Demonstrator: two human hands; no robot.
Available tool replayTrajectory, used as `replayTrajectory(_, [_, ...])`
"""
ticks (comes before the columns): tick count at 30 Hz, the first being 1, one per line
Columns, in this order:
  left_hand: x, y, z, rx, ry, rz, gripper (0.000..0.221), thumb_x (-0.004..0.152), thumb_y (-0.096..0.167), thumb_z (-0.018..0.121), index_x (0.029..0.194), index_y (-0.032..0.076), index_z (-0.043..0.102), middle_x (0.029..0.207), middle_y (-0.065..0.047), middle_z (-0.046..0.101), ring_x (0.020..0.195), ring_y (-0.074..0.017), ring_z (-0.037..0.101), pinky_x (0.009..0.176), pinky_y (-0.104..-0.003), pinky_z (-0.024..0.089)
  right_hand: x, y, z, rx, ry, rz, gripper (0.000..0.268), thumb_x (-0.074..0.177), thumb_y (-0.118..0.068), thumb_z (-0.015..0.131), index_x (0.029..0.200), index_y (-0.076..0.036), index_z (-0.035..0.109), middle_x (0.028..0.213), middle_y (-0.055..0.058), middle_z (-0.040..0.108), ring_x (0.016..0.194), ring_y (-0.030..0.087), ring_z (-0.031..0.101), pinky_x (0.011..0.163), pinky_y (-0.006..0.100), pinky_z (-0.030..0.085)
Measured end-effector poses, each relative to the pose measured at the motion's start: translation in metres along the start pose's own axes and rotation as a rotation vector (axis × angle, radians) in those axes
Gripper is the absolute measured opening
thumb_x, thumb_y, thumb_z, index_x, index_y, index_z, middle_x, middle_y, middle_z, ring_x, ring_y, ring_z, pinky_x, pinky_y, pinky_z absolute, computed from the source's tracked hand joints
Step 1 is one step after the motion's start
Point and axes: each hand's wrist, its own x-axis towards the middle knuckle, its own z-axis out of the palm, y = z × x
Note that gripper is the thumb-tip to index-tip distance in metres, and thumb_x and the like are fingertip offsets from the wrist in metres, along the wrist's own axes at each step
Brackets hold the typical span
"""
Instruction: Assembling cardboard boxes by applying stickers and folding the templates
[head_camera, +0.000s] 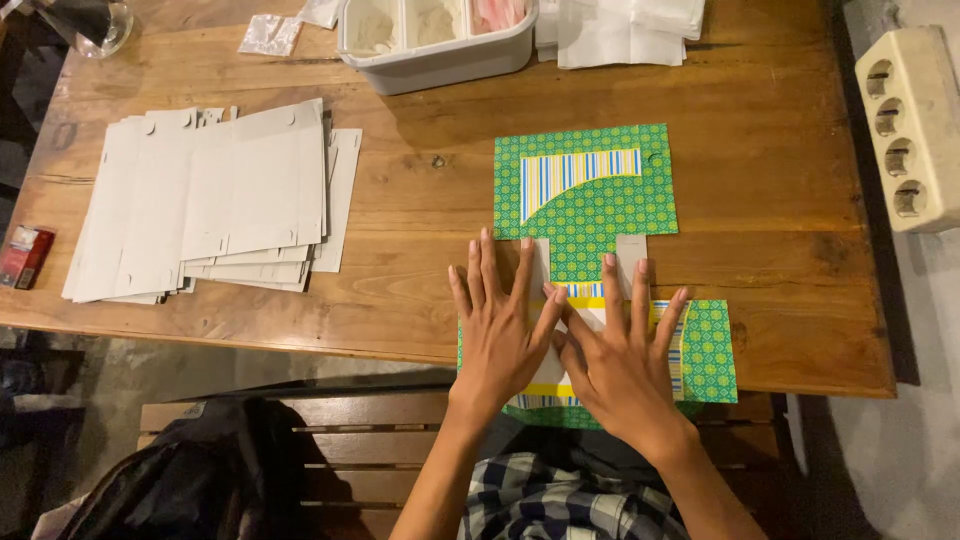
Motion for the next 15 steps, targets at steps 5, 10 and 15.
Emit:
replayTrajectory(5, [-0.008, 0.004, -0.008, -0.01, 0.025, -0.006, 0.063, 0.106, 0.05, 0.042, 0.16, 0.018, 0.036, 0.168, -0.025, 0.012, 0.157, -0.0415, 0.009, 0.123, -0.064, 0.005, 0.0, 0.001, 0.0, -0.011, -0.015, 0.004, 0.055, 0.105, -0.046, 0.037, 0.159, -0.04, 0.037, 0.171, 0.025, 0.012, 0.155, 0.054, 0.004, 0.112, 0.081, 0.002])
replayTrajectory(10, [-0.022, 0.005, -0.009, -0.021, 0.017, 0.0, 0.061, 0.107, 0.05, 0.039, 0.16, 0.019, 0.035, 0.168, -0.024, 0.014, 0.157, -0.0413, 0.01, 0.124, -0.062, 0.005, 0.001, 0.001, -0.003, 0.005, -0.027, -0.014, 0.06, 0.103, -0.04, 0.04, 0.162, -0.038, 0.031, 0.171, 0.026, 0.01, 0.157, 0.052, -0.003, 0.113, 0.08, -0.002])
replayTrajectory(15, [-0.042, 0.008, -0.012, -0.025, 0.02, 0.008, 0.061, 0.107, 0.045, 0.043, 0.16, 0.017, 0.035, 0.169, -0.023, 0.015, 0.157, -0.0419, 0.013, 0.123, -0.064, 0.007, 0.001, -0.001, -0.004, 0.003, -0.01, -0.005, 0.055, 0.108, -0.05, 0.029, 0.162, -0.042, 0.029, 0.17, 0.027, 0.015, 0.156, 0.053, 0.003, 0.112, 0.081, 0.002])
